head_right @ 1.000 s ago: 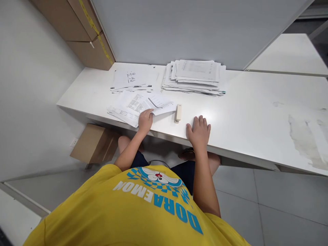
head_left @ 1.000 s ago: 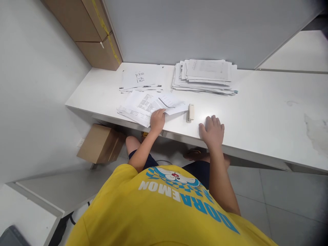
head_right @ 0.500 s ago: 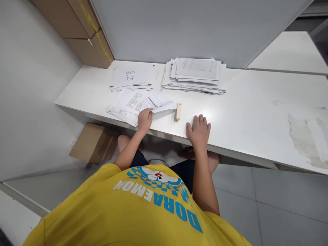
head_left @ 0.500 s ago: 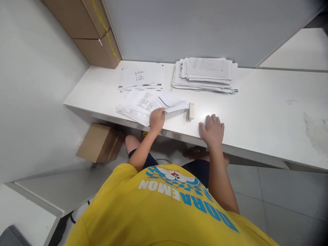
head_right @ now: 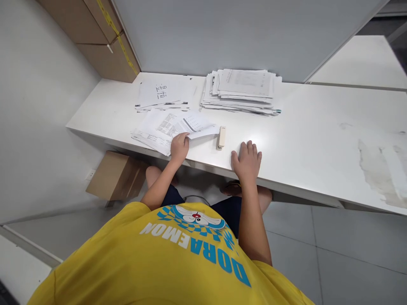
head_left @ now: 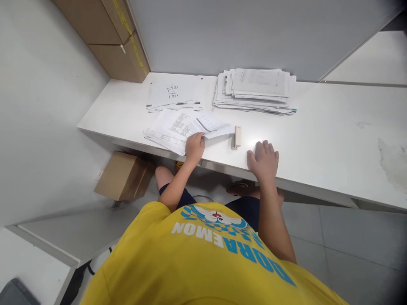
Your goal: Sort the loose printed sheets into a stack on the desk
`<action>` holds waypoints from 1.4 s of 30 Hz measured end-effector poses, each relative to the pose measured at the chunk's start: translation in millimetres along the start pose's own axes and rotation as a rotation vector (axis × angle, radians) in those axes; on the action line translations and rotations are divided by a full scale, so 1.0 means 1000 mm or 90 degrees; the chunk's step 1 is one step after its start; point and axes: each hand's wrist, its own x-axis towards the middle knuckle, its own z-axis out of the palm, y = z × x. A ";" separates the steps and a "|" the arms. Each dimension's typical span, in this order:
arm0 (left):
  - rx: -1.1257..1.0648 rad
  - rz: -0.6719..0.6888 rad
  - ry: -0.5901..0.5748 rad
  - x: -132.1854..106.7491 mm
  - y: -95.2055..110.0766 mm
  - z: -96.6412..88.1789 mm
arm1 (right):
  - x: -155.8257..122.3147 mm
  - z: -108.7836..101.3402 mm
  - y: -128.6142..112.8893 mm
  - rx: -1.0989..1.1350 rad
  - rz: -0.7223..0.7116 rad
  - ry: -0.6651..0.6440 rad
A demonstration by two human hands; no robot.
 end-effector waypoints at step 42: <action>-0.037 0.352 0.053 -0.134 -0.034 -0.023 | -0.100 -0.011 -0.058 1.013 0.316 -0.254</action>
